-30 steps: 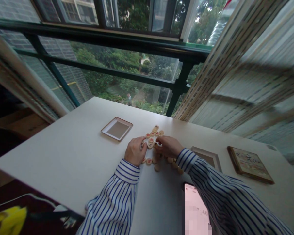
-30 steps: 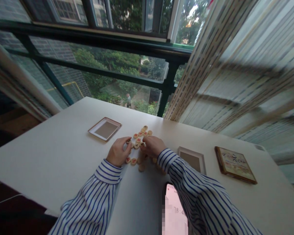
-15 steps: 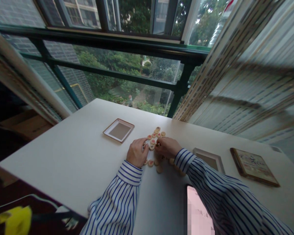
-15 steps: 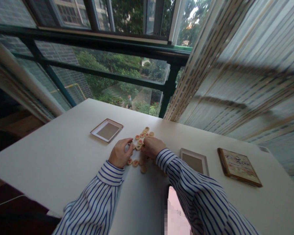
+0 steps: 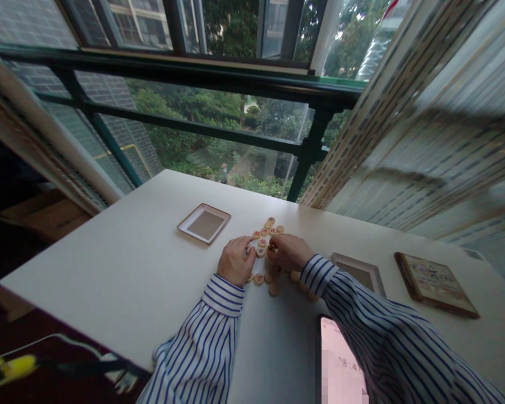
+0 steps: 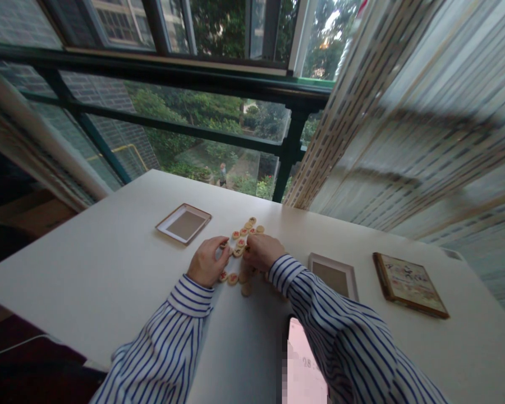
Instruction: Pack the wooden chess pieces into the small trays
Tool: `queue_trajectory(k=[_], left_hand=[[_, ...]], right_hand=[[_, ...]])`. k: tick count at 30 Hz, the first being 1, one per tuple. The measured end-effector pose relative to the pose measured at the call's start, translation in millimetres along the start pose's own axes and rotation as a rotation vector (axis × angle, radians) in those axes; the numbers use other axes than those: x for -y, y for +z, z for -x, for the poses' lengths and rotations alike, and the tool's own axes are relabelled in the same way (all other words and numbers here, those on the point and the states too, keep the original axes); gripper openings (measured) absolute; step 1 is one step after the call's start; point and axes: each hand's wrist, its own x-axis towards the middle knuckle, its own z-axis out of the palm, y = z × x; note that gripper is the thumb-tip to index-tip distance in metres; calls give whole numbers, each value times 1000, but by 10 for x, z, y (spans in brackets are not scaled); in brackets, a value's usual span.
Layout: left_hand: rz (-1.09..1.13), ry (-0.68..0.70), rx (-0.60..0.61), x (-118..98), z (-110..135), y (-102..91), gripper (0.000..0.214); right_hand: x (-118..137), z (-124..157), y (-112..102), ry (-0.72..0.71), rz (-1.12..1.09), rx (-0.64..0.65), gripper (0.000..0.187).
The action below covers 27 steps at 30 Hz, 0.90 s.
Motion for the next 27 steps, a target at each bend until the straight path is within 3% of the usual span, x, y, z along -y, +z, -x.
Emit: queue_trajectory(k=[17,27], left_hand=[[62,-19,-43,-24,0,-3,21],[328,-235,21,-151,20,-21,26]], right_hand=[[51,278,-191,-80,10,-113,20],[-2,468,-234,-123,-28,-221,21]])
